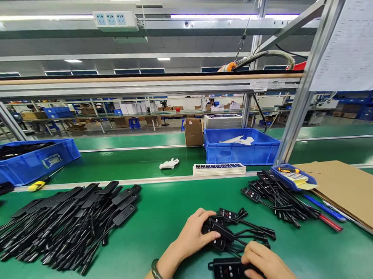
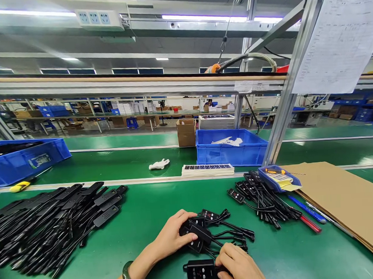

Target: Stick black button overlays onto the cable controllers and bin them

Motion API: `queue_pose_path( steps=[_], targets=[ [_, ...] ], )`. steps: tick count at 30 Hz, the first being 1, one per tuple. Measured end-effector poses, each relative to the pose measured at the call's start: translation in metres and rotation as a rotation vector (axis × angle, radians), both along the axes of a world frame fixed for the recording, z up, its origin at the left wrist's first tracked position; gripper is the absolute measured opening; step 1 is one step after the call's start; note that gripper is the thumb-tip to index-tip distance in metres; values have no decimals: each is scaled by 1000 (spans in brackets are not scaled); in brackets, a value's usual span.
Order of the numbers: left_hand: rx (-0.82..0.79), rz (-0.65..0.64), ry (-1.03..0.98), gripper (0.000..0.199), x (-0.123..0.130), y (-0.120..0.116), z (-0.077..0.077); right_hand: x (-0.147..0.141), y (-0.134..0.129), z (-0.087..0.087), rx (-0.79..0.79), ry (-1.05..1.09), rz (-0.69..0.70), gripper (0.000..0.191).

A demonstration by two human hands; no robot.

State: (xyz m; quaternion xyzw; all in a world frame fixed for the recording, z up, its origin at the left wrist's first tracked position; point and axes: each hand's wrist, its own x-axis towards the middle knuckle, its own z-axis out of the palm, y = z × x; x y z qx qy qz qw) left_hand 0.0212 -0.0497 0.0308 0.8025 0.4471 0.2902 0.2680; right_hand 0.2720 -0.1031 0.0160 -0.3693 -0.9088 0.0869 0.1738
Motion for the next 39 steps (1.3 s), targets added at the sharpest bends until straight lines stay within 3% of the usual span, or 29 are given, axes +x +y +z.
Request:
queue_pose_path(
  steps=[5,10,12,17,20,23,29,35,39],
  targets=[
    [26,2,33,50,3,-3,-3,-6,-3,-16,260,-17,13,9],
    [40,-113,66,65,2,-8,-3,-18,-2,-29,283,-7,-58,13],
    [33,-187,52,75,0,-9,-2,-23,-1,-28,228,2,-103,16],
    [12,-248,43,111,-2,-10,-4,-27,7,0,-164,108,-173,17],
    [6,-255,30,114,-1,-10,-4,-19,17,11,-110,106,-263,28],
    [9,-260,38,115,-1,-11,-4,-10,24,8,-171,61,-241,45],
    [14,-286,45,123,0,-12,-4,-11,24,9,-345,182,-152,38],
    [-24,-310,63,135,-2,-12,-6,-39,28,18,-288,259,-108,30],
    [2,-331,99,124,-4,-12,-2,-50,31,23,-380,317,-87,21]
  ],
)
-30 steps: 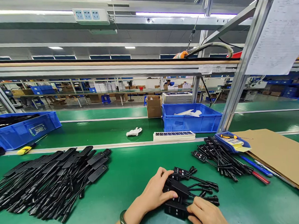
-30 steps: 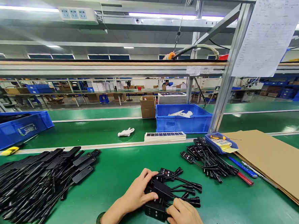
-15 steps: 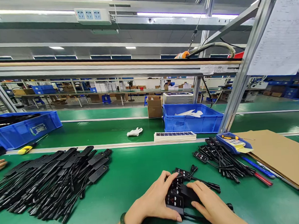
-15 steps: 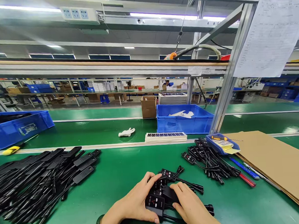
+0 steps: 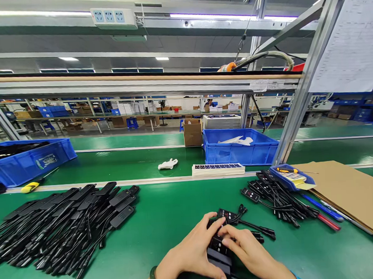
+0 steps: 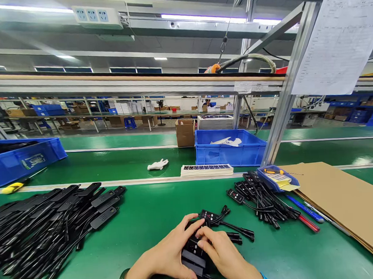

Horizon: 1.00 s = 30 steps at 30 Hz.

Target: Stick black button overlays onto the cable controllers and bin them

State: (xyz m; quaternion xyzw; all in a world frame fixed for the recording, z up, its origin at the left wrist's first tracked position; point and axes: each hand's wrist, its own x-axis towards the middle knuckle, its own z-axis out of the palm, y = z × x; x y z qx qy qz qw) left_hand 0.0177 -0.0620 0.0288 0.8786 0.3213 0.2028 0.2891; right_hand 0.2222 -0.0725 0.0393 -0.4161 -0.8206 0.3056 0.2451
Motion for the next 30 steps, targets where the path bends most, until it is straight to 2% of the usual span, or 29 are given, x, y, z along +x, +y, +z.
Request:
queue_pose_path(
  steps=[3,6,9,14,18,23,25,28,30],
  targets=[
    [33,-23,26,113,1,-1,6,3,4,-1,37,-28,-33,20],
    [57,-29,48,116,3,-2,9,12,9,-8,111,-188,-144,14],
    [46,-9,105,119,4,-1,8,17,10,-14,127,-316,-138,15],
    [22,2,157,120,3,-1,8,19,5,-6,109,-259,-100,15],
    [26,-18,115,101,2,-4,17,20,14,4,10,-196,-43,14],
    [17,-2,43,83,2,-6,19,16,31,-3,295,-242,-146,20],
    [8,6,27,82,3,-6,18,15,30,-6,339,-294,-150,20],
    [9,13,-17,85,3,-6,18,14,23,-2,282,-279,-117,25],
    [12,17,-3,87,4,-6,18,16,21,3,183,-231,-40,18]
  ],
)
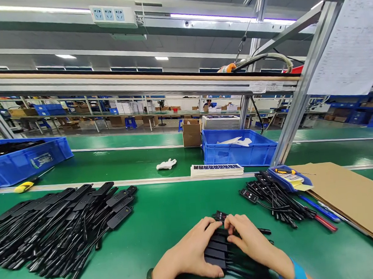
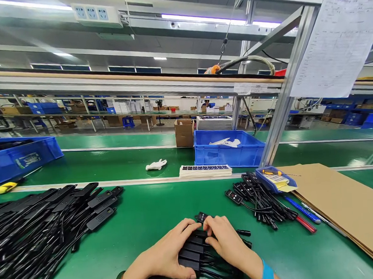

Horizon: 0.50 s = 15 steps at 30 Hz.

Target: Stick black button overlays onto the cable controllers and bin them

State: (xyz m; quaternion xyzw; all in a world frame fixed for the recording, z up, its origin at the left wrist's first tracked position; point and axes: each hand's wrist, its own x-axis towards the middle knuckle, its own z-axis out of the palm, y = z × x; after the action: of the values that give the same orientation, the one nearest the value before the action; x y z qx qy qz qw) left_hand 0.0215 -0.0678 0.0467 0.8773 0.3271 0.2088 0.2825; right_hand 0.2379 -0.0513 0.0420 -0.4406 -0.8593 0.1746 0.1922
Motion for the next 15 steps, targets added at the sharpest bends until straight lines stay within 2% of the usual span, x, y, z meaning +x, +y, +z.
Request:
queue_pose_path(
  steps=[2,3,6,8,11,15],
  targets=[
    [-1,1,55,90,0,0,-1,2,3,2,-83,34,29,9],
    [-1,-2,84,92,0,1,-1,4,6,1,-74,27,-1,11],
    [1,-32,164,99,-1,3,-5,5,17,-8,72,-58,-160,12],
    [11,-52,202,101,-2,4,-9,3,20,-15,121,-102,-181,14],
    [20,-61,201,105,-2,5,-13,-3,15,-18,56,-18,-130,13],
    [-17,-18,150,121,0,5,-18,-10,1,-8,-121,193,-51,25]
  ],
)
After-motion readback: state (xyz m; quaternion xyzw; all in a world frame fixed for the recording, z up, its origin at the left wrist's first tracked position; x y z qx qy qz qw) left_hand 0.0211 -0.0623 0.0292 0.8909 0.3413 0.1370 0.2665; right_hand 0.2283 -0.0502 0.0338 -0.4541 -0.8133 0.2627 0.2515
